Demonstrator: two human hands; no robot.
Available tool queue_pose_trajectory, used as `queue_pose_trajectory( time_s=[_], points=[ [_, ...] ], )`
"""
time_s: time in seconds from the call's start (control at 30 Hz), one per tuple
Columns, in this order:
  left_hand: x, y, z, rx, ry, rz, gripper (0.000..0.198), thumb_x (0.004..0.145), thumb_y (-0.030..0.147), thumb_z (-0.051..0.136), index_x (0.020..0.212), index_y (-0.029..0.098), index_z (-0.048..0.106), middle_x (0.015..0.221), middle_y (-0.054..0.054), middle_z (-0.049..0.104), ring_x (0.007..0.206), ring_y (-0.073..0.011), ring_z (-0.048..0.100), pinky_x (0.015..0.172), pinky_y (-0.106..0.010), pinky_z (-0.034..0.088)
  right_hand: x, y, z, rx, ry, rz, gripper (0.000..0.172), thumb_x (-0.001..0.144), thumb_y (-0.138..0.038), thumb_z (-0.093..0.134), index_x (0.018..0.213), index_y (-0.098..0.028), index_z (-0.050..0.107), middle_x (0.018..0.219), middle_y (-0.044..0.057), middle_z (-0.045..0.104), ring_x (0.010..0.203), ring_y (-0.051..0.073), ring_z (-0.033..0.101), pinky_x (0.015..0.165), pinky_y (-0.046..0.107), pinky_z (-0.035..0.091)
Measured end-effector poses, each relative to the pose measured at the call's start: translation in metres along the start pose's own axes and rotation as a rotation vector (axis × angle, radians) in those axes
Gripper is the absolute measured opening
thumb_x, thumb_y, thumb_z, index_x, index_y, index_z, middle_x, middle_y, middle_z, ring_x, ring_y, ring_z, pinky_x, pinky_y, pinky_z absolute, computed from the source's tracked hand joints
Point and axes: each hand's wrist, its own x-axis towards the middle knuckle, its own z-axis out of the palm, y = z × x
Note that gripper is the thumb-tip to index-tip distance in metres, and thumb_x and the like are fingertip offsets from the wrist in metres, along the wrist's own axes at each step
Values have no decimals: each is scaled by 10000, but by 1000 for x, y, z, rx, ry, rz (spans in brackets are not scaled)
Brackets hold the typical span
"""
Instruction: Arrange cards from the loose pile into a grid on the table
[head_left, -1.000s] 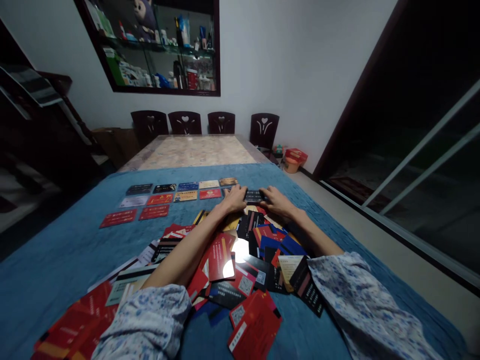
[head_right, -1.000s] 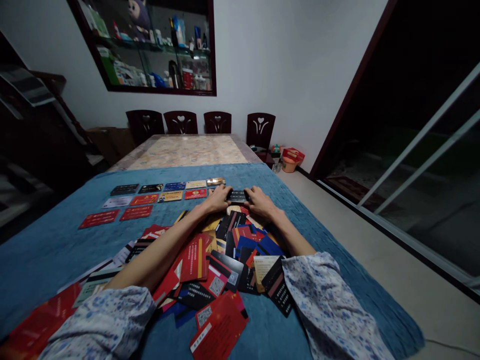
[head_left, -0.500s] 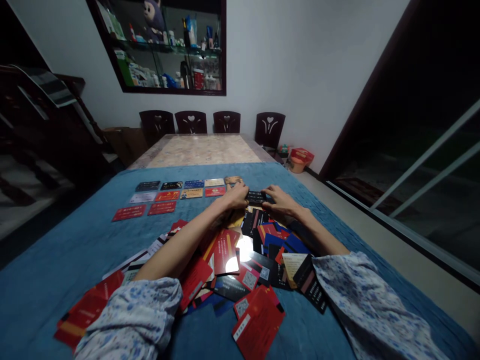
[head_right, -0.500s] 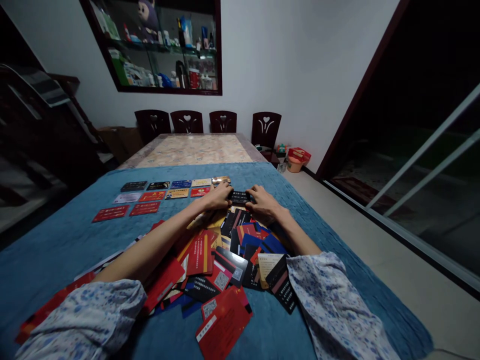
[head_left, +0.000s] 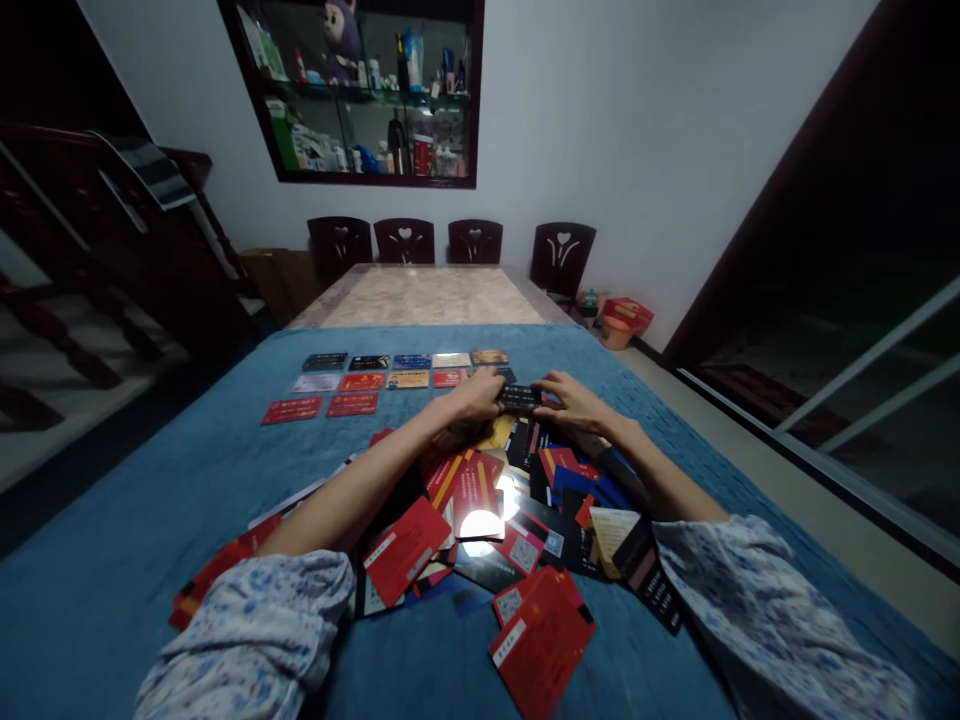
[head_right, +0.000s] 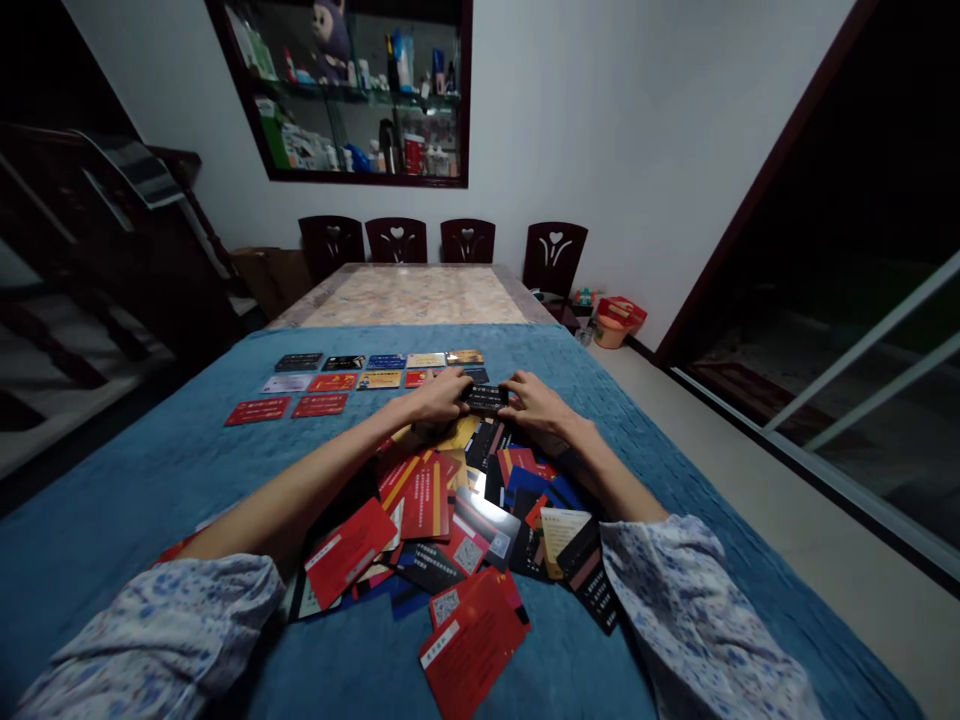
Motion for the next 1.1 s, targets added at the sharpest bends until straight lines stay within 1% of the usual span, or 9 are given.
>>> queue_pose_trajectory(
  time_s=[0.2,0.33,0.5,0.73,0.9,1.03,1.1],
  points=[
    [-17,-14,-1,2,6,0,379,846,242,573,1212,152,609,1328,-156,554,1282,-317,495,1052,-494,423,10,-15,1,23,-21,-63,471,816,-426,699,1217,-178,688,1118,132,621,1047,283,598,934,418,493],
    [-29,-25,-2,-21,7,-1,388,827,250,596,1206,167,616,1322,-148,559,1266,-323,501,1044,-487,426,20,-30,-3,3,-55,-75,494,800,-442,707,1202,-156,698,1096,141,633,1029,287,611,909,405,498],
    [-44,-40,-4,-64,18,-6,378,824,243,603,1199,198,620,1292,-126,571,1252,-322,498,1039,-474,412,34,-47,-3,10,-75,-126,438,773,-390,727,1153,-173,713,1132,137,650,1025,289,623,889,403,497],
    [-64,-56,-9,-61,5,-29,389,828,248,611,1215,204,610,1300,-121,564,1250,-318,494,1046,-464,398,53,-63,7,-10,-110,-167,493,776,-415,735,1185,-143,688,1137,158,648,1028,288,616,883,396,490],
    [-77,-71,-10,-23,-9,-56,366,830,273,617,1185,181,622,1267,-135,575,1233,-327,510,1034,-461,411,68,-78,13,-26,-138,-177,489,760,-416,758,1165,-148,695,1115,137,649,982,265,622,833,357,487],
    [-86,-83,-10,0,-22,-74,364,834,261,613,1191,185,612,1295,-135,566,1239,-325,513,1041,-465,411,84,-89,23,-51,-146,-187,501,731,-460,781,1110,-139,714,1093,139,654,941,257,626,797,336,485],
    [-92,-88,-11,15,-33,-90,375,841,259,610,1210,192,599,1309,-137,559,1249,-322,509,1046,-469,410,92,-96,28,-69,-148,-181,477,724,-469,785,1069,-145,725,1076,138,661,921,256,628,788,335,485]
  ],
)
